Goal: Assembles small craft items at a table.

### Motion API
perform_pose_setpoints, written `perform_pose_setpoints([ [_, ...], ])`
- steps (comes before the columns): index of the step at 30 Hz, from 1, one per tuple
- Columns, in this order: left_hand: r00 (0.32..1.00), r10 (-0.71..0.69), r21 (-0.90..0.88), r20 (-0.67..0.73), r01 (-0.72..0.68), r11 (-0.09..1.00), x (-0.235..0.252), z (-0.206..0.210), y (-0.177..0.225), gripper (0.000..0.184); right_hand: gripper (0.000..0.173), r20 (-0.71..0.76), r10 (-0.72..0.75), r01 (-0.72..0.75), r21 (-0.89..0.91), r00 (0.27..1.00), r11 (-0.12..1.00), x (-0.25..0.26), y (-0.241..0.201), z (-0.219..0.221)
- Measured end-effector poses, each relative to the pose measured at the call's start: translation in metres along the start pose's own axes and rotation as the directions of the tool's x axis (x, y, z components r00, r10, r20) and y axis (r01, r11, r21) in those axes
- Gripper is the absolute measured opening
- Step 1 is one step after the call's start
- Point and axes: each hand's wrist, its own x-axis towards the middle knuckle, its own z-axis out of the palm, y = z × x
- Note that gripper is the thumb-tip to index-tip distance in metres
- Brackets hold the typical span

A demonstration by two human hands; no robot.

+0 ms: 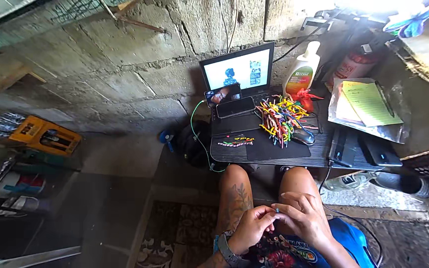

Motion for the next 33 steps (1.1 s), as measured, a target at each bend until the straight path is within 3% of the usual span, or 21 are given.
perform_pose_setpoints([
  [2, 0.99, 0.14, 0.226, -0.016, -0.132, 0.965, -0.003, -0.003, 0.0, 0.02, 0.037, 0.014, 0.033, -0.032, -0.041, 0.999, 0.999, 0.0, -0.001, 0.0],
  [3, 0.964, 0.266, 0.386, -0.027, -0.235, 0.892, -0.004, -0.003, -0.002, 0.02, 0.041, 0.024, 0.083, -0.082, -0.038, 0.996, 0.996, -0.001, -0.005, 0.002],
  [5, 0.836, 0.549, 0.686, -0.005, -0.397, 0.61, 0.0, -0.001, -0.011, 0.016, 0.048, 0.04, 0.245, -0.246, 0.024, 0.969, 0.969, -0.004, -0.013, 0.008],
  [6, 0.779, 0.627, 0.764, 0.017, -0.415, 0.495, 0.003, 0.0, -0.015, 0.015, 0.049, 0.048, 0.329, -0.332, 0.06, 0.943, 0.942, -0.004, -0.017, 0.012],
  [7, 0.76, 0.65, 0.791, 0.028, -0.414, 0.45, 0.005, 0.0, -0.016, 0.015, 0.048, 0.027, 0.372, -0.373, 0.058, 0.928, 0.926, -0.004, -0.02, 0.014],
  [8, 0.779, 0.627, 0.777, 0.022, -0.407, 0.479, 0.005, 0.001, -0.015, 0.015, 0.047, -0.017, 0.367, -0.366, 0.039, 0.93, 0.93, -0.004, -0.022, 0.016],
  [10, 0.884, 0.468, 0.629, 0.002, -0.365, 0.686, 0.003, -0.002, -0.005, 0.02, 0.039, -0.087, 0.258, -0.258, 0.014, 0.962, 0.966, -0.005, -0.02, 0.015],
  [11, 0.928, 0.373, 0.518, 0.009, -0.323, 0.792, 0.002, -0.004, 0.001, 0.023, 0.038, -0.08, 0.188, -0.188, 0.016, 0.979, 0.982, -0.005, -0.018, 0.012],
  [13, 0.963, 0.266, 0.355, 0.037, -0.262, 0.898, 0.002, -0.01, 0.006, 0.024, 0.038, -0.05, 0.068, -0.068, 0.012, 0.996, 0.998, -0.005, -0.014, 0.01],
  [17, 0.952, 0.29, 0.321, 0.093, -0.305, 0.897, 0.003, -0.016, 0.004, 0.023, 0.041, -0.004, 0.031, -0.031, -0.026, 1.0, 0.999, -0.006, -0.009, 0.007],
  [19, 0.909, 0.407, 0.475, 0.09, -0.399, 0.784, 0.003, -0.016, 0.0, 0.022, 0.047, 0.07, 0.14, -0.147, 0.099, 0.988, 0.984, -0.007, -0.012, 0.009],
  [21, 0.859, 0.506, 0.605, 0.079, -0.445, 0.66, 0.003, -0.015, -0.004, 0.021, 0.045, 0.267, 0.305, -0.39, 0.373, 0.914, 0.842, -0.007, -0.018, 0.005],
  [22, 0.869, 0.491, 0.586, 0.069, -0.433, 0.684, 0.003, -0.015, -0.003, 0.021, 0.041, 0.369, 0.322, -0.479, 0.503, 0.872, 0.72, -0.006, -0.018, 0.002],
  [23, 0.899, 0.434, 0.504, 0.059, -0.402, 0.765, 0.002, -0.015, -0.001, 0.022, 0.038, 0.441, 0.276, -0.511, 0.61, 0.854, 0.605, -0.007, -0.013, -0.001],
  [25, 0.964, 0.255, 0.193, 0.074, -0.265, 0.945, 0.001, -0.016, 0.001, 0.022, 0.032, 0.502, 0.122, -0.505, 0.763, 0.856, 0.404, -0.005, -0.003, -0.007],
  [26, 0.979, 0.168, 0.023, 0.115, -0.172, 0.985, 0.001, -0.016, 0.003, 0.022, 0.033, 0.505, 0.07, -0.495, 0.798, 0.861, 0.344, -0.004, 0.0, -0.009],
  [28, 0.974, 0.035, -0.2, 0.225, 0.011, 0.98, 0.0, -0.014, 0.006, 0.024, 0.035, 0.496, 0.079, -0.49, 0.798, 0.865, 0.351, -0.001, 0.002, -0.013],
  [30, 0.946, -0.04, -0.268, 0.322, 0.132, 0.954, -0.001, -0.01, 0.006, 0.024, 0.032, 0.468, 0.153, -0.485, 0.758, 0.87, 0.436, 0.002, 0.0, -0.014],
  [33, 0.959, -0.048, -0.295, 0.281, 0.134, 0.946, 0.001, -0.002, 0.002, 0.021, 0.017, 0.391, 0.268, -0.474, 0.734, 0.881, 0.486, 0.004, -0.006, -0.013],
])
